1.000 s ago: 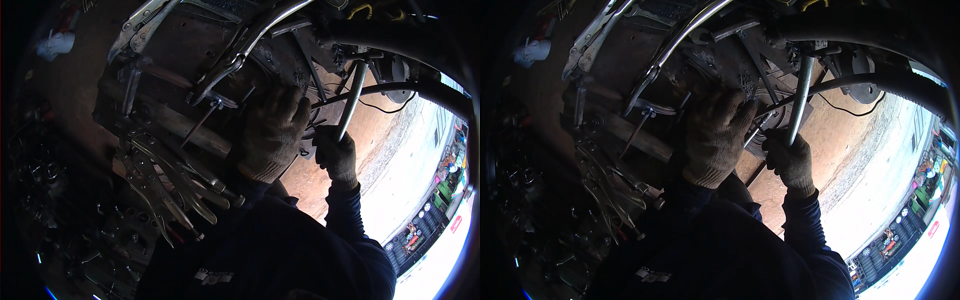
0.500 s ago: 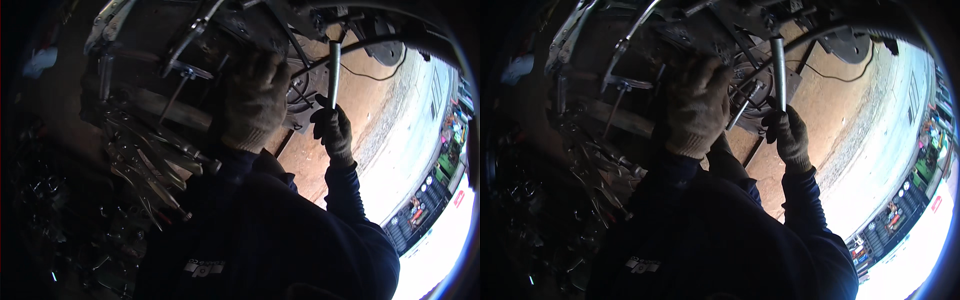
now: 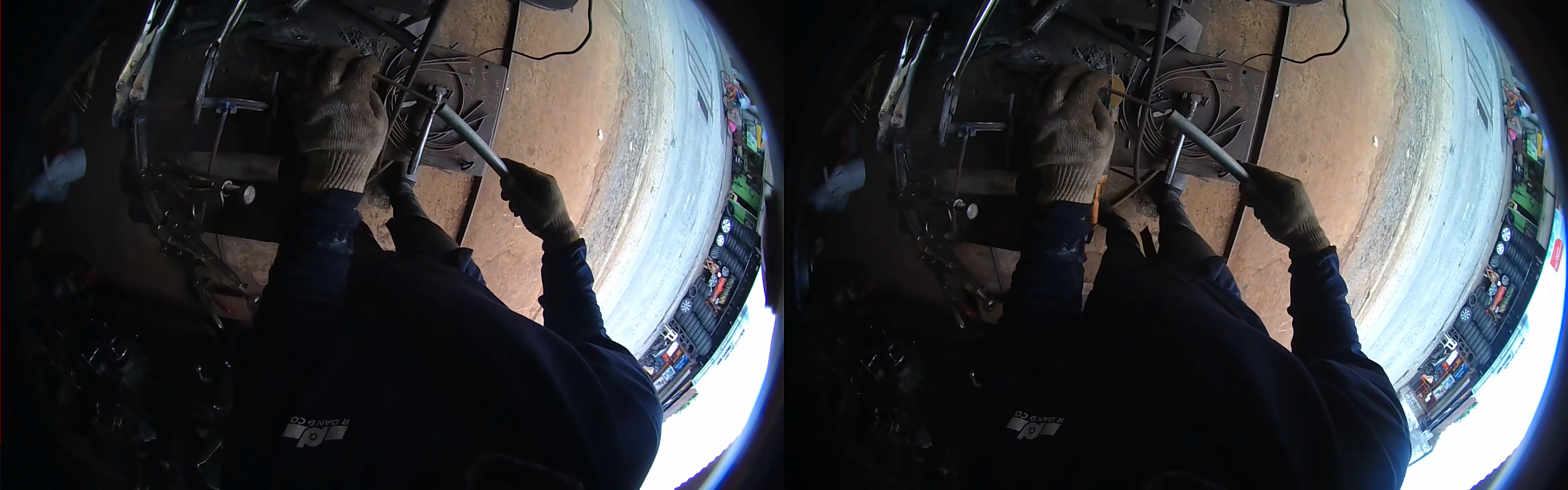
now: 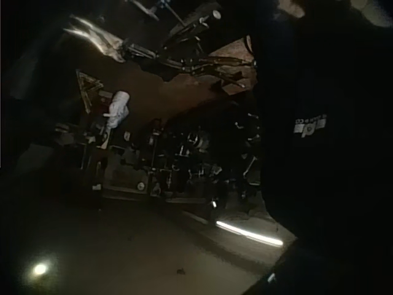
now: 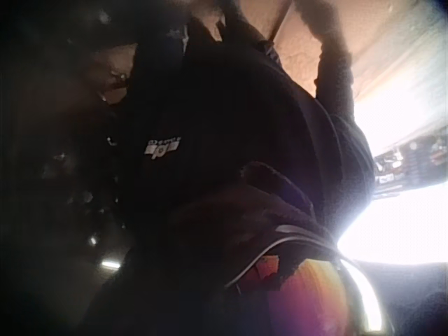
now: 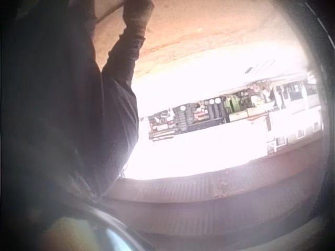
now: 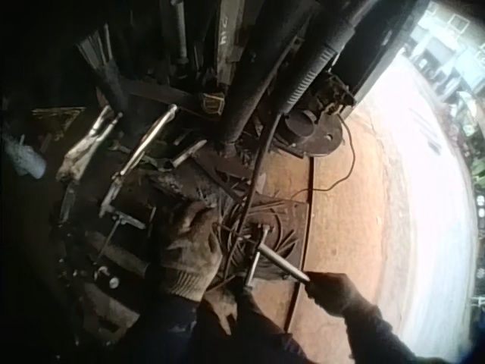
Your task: The person uses an angle grinder to smooth and cut metal rods, and then uses a welding tool to fuse the pieces together into a circular metal frame.
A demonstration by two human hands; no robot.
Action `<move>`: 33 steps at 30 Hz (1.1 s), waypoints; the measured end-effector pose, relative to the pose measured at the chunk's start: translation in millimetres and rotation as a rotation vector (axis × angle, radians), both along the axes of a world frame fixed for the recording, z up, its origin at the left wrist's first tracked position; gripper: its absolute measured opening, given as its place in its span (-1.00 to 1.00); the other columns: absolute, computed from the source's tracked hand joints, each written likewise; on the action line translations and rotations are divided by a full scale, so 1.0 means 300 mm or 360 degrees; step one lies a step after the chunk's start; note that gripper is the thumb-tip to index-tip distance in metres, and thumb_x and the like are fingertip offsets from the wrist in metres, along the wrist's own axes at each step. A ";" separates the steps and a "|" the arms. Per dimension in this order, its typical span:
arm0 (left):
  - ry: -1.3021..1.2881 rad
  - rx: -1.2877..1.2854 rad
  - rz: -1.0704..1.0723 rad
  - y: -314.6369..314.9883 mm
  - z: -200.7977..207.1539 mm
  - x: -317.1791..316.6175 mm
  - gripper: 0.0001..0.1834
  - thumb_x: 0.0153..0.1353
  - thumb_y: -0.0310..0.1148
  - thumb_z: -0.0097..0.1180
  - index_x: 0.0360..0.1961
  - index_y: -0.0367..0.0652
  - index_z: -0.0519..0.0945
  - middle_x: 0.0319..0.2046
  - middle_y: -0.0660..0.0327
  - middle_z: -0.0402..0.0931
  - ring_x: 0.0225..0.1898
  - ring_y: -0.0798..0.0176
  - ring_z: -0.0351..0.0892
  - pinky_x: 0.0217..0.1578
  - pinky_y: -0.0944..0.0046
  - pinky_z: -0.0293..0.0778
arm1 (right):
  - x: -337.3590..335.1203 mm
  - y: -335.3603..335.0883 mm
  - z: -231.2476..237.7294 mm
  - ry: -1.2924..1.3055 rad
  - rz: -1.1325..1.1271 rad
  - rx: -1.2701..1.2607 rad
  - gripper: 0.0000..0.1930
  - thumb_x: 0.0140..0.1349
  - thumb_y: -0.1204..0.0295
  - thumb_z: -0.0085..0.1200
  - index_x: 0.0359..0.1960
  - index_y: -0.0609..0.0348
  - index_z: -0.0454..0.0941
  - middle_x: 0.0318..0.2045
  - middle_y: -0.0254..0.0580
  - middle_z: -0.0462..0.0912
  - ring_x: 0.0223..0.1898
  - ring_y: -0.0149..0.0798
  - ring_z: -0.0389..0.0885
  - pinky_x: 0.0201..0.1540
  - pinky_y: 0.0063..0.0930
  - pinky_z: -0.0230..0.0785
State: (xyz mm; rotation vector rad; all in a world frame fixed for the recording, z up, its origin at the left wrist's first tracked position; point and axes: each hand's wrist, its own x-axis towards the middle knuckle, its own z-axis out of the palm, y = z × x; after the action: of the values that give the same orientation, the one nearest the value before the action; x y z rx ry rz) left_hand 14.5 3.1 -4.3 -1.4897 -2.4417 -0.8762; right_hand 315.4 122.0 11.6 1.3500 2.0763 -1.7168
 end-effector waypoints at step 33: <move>-0.0162 -0.0275 -0.0569 -0.198 0.280 0.211 -0.42 0.21 -0.37 0.16 0.29 -0.07 0.43 0.24 0.07 0.43 0.16 -0.01 0.53 0.22 0.01 0.46 | -0.194 -0.051 0.017 0.0388 0.0146 -0.0291 -0.47 0.45 0.12 0.04 0.28 0.26 0.44 -0.54 -0.36 0.50 -0.65 -0.56 0.43 -0.65 -0.62 0.32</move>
State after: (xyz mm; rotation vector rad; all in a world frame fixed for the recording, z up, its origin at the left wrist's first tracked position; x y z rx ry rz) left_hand 77.7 -56.2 79.6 -2.0368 -2.4134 -0.8330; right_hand 257.3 106.7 16.6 1.0230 1.9998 -2.0611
